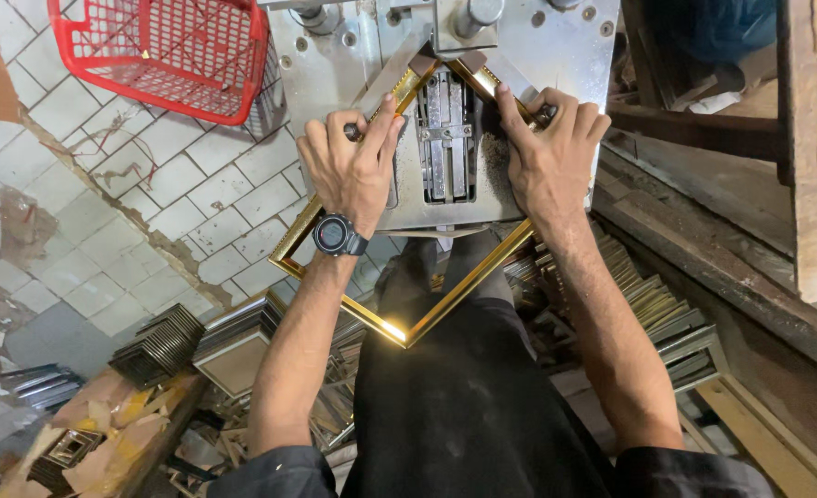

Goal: The person assembles gold picture frames by joining four mitered pieces in a corner-joint machine. They repeatedly pick up frame pieces, align them in the machine, press the handles to secure the corners, and place the completed frames on a nearby table.

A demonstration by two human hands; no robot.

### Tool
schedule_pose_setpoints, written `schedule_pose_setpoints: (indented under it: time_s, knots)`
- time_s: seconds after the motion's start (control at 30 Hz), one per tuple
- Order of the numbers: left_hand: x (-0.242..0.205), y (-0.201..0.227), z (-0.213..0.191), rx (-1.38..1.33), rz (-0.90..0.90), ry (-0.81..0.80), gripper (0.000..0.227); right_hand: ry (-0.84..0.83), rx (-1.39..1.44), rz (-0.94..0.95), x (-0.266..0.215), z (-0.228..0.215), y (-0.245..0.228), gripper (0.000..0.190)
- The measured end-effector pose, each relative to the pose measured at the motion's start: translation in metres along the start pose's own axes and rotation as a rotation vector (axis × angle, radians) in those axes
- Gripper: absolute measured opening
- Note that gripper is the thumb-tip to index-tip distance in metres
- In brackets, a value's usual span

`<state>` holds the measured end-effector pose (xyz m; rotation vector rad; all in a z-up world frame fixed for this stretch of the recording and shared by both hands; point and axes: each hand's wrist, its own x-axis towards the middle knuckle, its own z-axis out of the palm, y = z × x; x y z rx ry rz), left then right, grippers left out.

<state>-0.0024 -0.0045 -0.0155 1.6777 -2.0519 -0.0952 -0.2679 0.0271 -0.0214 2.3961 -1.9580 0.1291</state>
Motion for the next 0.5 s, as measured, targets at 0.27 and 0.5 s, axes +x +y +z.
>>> schedule_pose_setpoints:
  time_s: [0.27,0.5]
  knots:
    - [-0.001,-0.001,0.002,-0.014,0.021,0.097,0.045,0.134,0.090,-0.010,0.007,-0.016,-0.006,0.037]
    - [0.002,0.003,-0.011,-0.041,0.029,0.109,0.026,0.127,0.210,0.028,0.007,-0.038,-0.015,0.035]
